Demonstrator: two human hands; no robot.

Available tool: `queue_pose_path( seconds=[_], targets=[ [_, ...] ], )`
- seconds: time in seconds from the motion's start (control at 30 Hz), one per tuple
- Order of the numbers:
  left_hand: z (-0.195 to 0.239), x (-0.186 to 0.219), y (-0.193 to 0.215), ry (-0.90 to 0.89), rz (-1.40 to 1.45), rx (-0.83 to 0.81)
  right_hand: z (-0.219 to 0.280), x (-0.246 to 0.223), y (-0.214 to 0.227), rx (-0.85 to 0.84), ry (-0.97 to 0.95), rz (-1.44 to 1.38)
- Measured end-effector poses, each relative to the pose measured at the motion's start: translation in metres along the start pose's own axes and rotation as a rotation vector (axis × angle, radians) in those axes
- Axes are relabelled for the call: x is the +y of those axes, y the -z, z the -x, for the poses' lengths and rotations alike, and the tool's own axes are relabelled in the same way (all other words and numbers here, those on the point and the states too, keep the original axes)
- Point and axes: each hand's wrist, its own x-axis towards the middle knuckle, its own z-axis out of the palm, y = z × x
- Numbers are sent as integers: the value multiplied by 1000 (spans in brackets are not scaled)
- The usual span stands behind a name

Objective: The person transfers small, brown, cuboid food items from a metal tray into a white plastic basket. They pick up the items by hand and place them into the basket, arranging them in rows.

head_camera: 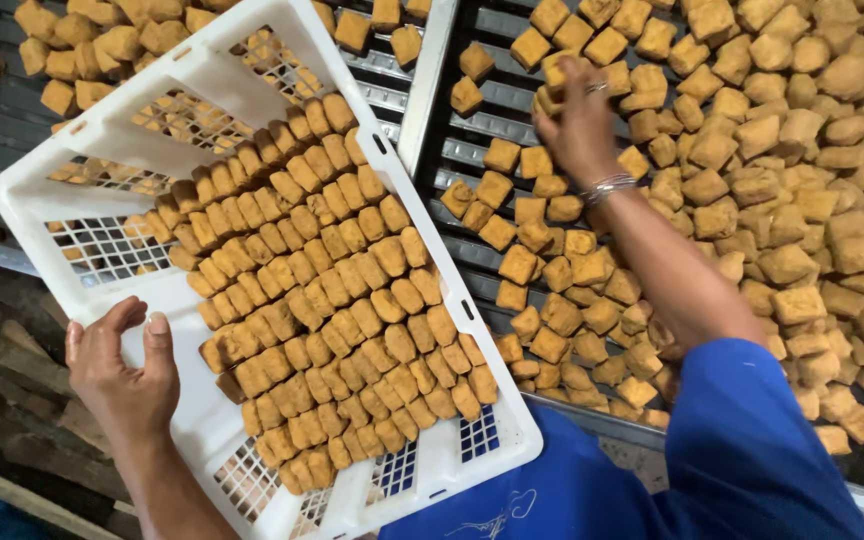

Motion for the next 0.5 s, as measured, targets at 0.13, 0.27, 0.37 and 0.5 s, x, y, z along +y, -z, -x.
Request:
queue_pose_path(
  seconds=[0.13, 0.27, 0.37, 0.5],
  targets=[
    [-4, 5, 5, 4, 16, 1, -4, -13, -20, -89, -52, 6],
    [-6, 8, 6, 35, 63, 13, 4, -6, -18, -32, 426, -142],
    [-5, 11, 8, 52, 79, 8, 12, -7, -20, -128, 692, -109],
    [-8, 11, 7, 45, 82, 13, 13, -14, -31, -385, 385, 24]
  ],
)
